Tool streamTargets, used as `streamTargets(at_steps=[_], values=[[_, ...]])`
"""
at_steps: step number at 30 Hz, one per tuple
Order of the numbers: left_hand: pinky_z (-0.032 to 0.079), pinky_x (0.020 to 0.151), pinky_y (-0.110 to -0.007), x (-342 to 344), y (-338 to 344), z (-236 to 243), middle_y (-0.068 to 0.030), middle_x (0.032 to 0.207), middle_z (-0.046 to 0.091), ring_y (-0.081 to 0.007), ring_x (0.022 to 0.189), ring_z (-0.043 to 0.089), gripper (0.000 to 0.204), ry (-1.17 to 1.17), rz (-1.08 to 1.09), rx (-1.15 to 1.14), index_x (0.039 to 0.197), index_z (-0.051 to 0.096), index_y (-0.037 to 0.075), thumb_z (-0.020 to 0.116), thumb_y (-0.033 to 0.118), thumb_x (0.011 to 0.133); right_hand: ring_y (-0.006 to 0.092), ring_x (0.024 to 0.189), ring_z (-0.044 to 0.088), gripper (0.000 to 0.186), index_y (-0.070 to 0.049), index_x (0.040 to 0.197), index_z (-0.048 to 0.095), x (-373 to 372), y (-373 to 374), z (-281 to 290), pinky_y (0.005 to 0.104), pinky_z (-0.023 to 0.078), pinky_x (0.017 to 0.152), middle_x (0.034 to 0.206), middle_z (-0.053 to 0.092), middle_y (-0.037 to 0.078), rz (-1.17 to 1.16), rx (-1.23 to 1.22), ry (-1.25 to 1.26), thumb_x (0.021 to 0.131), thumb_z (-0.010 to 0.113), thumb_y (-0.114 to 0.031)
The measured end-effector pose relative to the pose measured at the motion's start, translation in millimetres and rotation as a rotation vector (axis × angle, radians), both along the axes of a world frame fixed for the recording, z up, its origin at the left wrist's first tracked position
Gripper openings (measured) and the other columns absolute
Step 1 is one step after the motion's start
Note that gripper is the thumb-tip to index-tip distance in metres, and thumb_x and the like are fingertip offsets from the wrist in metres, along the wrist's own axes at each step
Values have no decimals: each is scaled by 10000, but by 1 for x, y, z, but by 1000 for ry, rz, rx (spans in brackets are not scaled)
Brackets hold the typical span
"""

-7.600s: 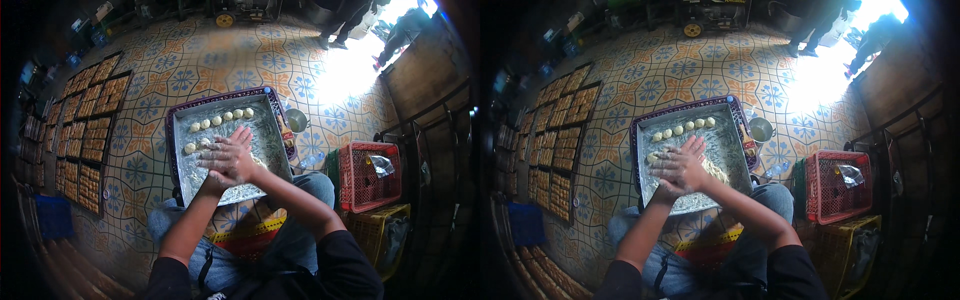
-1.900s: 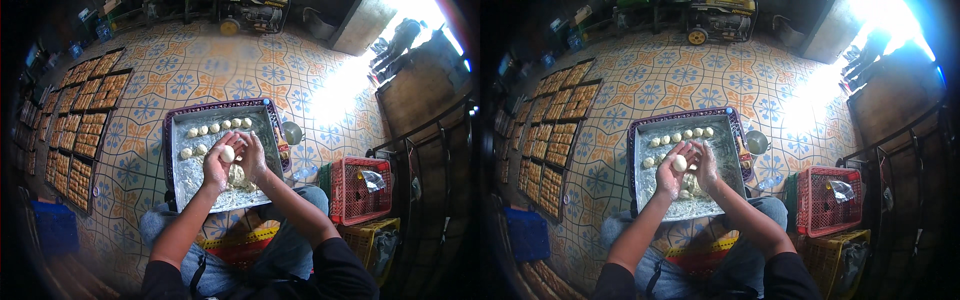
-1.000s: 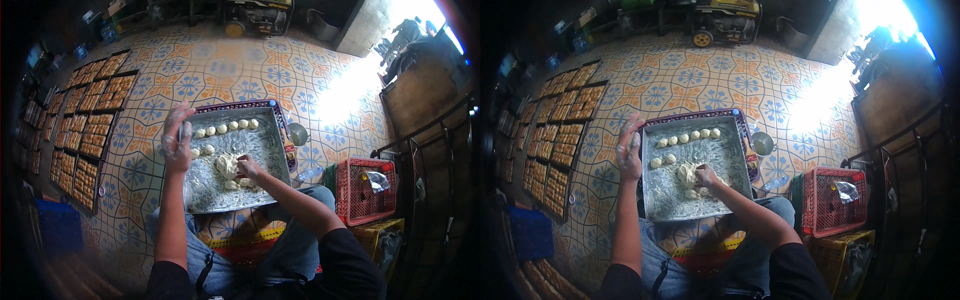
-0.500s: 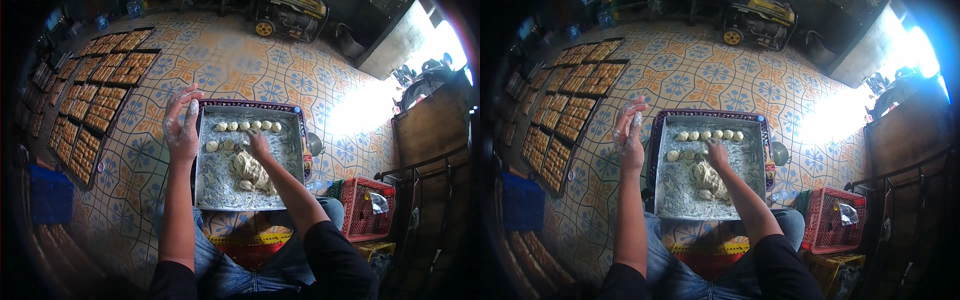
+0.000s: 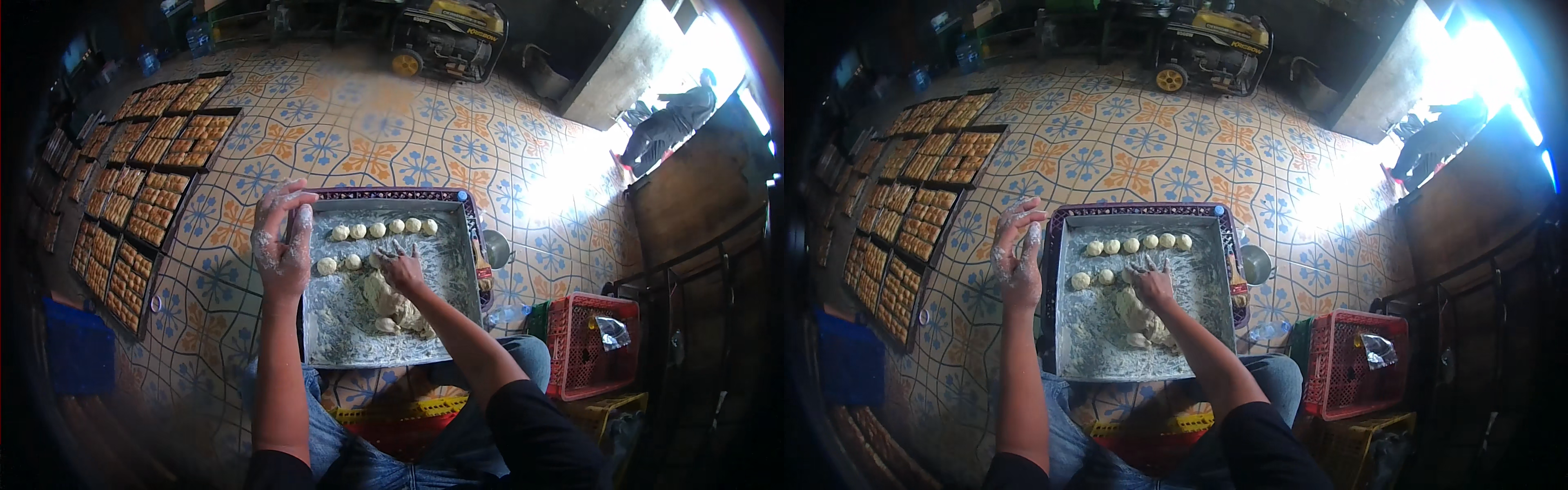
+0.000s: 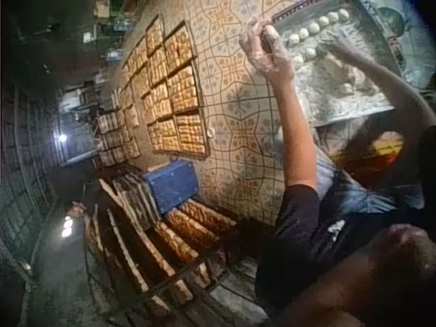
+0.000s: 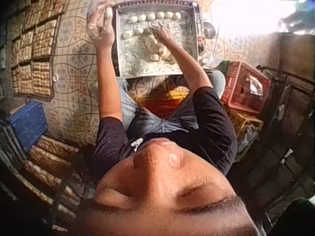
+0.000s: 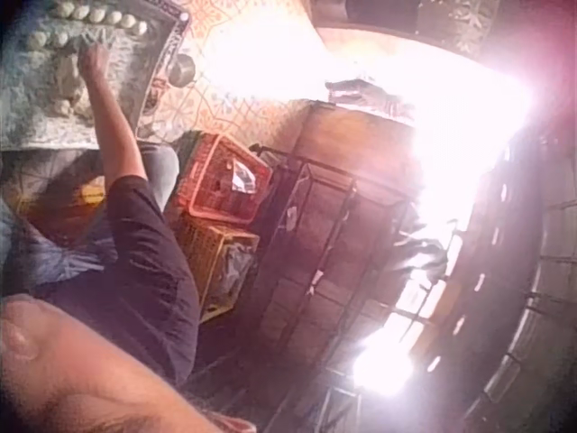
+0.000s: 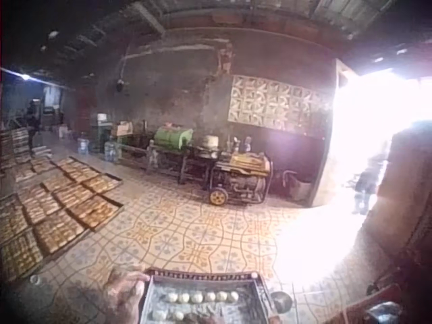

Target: The person pinches off pieces of dough from a large mass in a flour-filled tray and rolls them into balls between their palms, placing the finished balls in a row in the same tray.

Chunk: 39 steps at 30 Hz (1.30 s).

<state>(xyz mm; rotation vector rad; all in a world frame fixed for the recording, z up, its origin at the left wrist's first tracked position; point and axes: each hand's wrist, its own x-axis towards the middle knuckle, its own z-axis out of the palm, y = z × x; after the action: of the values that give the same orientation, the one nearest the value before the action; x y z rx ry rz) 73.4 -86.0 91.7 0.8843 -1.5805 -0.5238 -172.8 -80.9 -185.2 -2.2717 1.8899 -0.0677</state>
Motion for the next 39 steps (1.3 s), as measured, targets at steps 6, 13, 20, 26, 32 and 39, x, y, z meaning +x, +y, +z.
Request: streamTargets(at_steps=[6,13,20,26,32,39], values=[[428,1075,-394,-2,1,-4,-117,1228,648,-257,1217,579,149,-41,-10,37,1065,693,27,607,94,963,292,1383,494,571,-286,1507,459,-24,35,41,689,297,1121,1478,563,15,-10,-1,-28,968,562,-444],[427,1083,-407,-33,27,-10,-103,1281,648,-279,1251,582,269,-579,-263,361,1200,685,102,659,219,959,327,1082,688,573,-265,1409,585,-64,113,111,652,429,971,1194,712,86,20,260,-30,873,682,-443],[404,1135,-429,-48,42,-60,-158,1440,568,-338,1341,523,542,-1020,-488,713,1434,560,191,645,429,953,334,1049,693,495,-242,1326,634,-18,101,105,594,485,934,1113,713,104,-79,324,-52,864,689,-410],[407,1134,-424,-52,42,-66,-155,1452,560,-346,1343,519,564,-1128,-417,717,1445,552,193,637,453,952,338,1210,573,345,-191,1187,707,8,107,62,561,458,945,1181,646,119,89,26,-117,855,654,-266],[412,1131,-418,-56,40,-65,-159,1436,575,-347,1321,544,552,-1078,-429,717,1438,562,186,652,426,949,271,1382,400,333,-156,1248,668,24,129,24,478,429,896,1418,566,26,464,27,85,949,563,-260],[415,1129,-418,-51,44,-68,-169,1444,566,-347,1327,539,558,-1087,-403,728,1444,556,190,649,437,953,260,1298,451,311,-144,1219,654,27,137,12,477,427,897,1298,589,36,478,29,142,951,560,-270]])
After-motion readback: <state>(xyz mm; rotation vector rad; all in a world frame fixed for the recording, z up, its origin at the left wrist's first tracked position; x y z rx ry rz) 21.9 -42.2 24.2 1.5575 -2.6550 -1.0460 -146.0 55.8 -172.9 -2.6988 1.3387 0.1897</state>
